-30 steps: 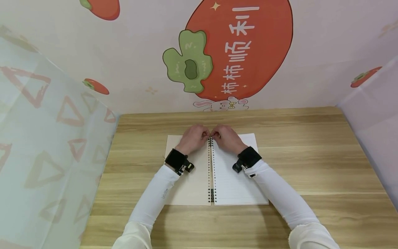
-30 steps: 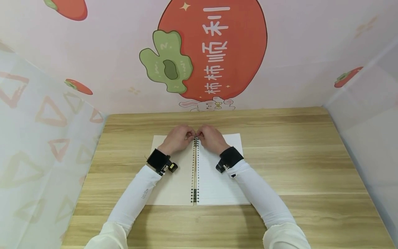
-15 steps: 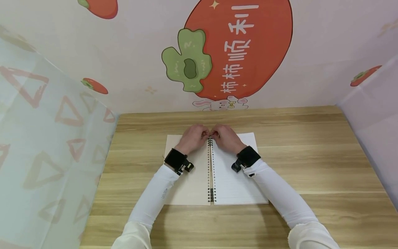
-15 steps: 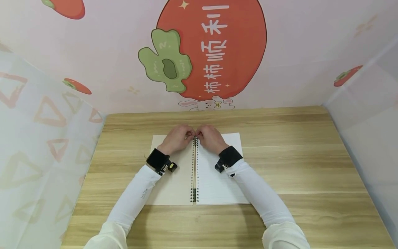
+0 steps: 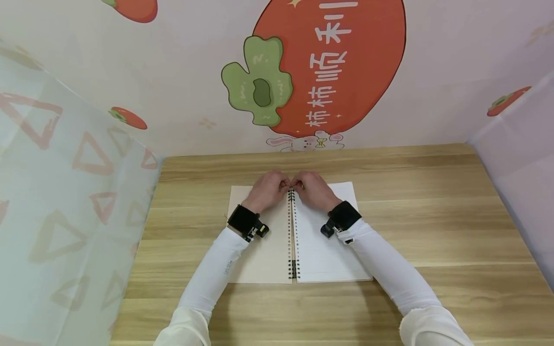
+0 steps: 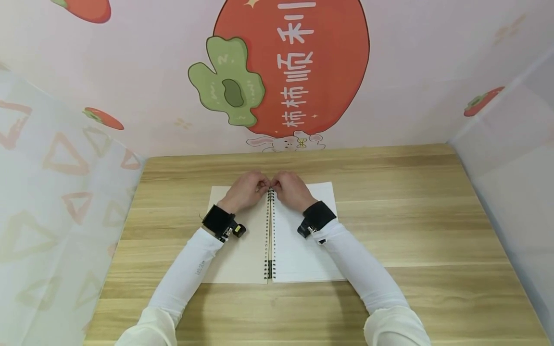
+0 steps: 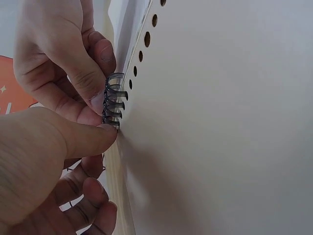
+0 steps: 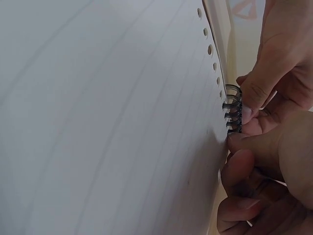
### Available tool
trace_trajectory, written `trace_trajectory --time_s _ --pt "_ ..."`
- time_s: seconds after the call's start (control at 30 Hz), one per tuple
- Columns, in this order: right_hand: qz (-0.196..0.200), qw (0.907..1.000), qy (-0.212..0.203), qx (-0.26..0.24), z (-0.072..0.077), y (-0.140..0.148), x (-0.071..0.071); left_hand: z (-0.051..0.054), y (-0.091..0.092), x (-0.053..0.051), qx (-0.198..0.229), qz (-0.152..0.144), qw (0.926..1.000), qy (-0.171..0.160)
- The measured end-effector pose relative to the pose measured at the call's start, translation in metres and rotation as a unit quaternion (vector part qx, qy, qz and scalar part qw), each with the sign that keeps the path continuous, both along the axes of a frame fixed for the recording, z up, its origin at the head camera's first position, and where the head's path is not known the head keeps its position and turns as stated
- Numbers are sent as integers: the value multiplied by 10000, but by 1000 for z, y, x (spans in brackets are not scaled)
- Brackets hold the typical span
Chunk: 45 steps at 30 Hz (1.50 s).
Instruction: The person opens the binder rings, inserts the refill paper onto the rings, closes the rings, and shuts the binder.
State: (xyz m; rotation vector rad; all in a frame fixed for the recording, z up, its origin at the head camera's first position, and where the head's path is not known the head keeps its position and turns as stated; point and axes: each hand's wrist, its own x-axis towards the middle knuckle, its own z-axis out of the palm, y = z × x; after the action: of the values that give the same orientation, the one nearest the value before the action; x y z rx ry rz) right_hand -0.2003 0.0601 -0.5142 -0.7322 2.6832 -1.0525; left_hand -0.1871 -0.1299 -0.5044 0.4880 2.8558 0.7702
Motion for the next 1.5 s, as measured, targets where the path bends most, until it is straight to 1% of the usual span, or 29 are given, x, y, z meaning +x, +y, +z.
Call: trace_trajectory --time_s 0.17,0.43,0.6,0.73,0.87,0.97,1.17,1.3,1.37,1.5 --pt "7 10000 -43 12 1 -1 -1 2 0 0 -25 5 10000 -28" --pt "31 9999 -84 66 1 0 -2 1 -2 0 78 -28 10000 -11" --pt "-3 9998 -182 117 0 1 -2 -1 -4 0 156 -30 9999 -49" --pt "-91 9997 -228 95 1 2 0 -1 -6 2 184 -10 9998 -5" --pt "-212 9996 -179 -24 2 6 4 1 -9 7 255 111 9996 48" --pt "-239 9995 -127 -139 2 9 9 3 -10 12 405 190 9990 53" --pt "-229 9993 -86 -272 5 13 20 5 -13 23 669 226 9975 87" --pt "-245 9992 -60 -320 3 14 26 5 -12 29 701 277 9971 40" --pt "-263 9991 -122 -311 3 14 28 5 -11 32 738 276 9969 10" --pt "-270 9989 -224 -304 0 14 32 1 -8 37 732 246 9970 -91"
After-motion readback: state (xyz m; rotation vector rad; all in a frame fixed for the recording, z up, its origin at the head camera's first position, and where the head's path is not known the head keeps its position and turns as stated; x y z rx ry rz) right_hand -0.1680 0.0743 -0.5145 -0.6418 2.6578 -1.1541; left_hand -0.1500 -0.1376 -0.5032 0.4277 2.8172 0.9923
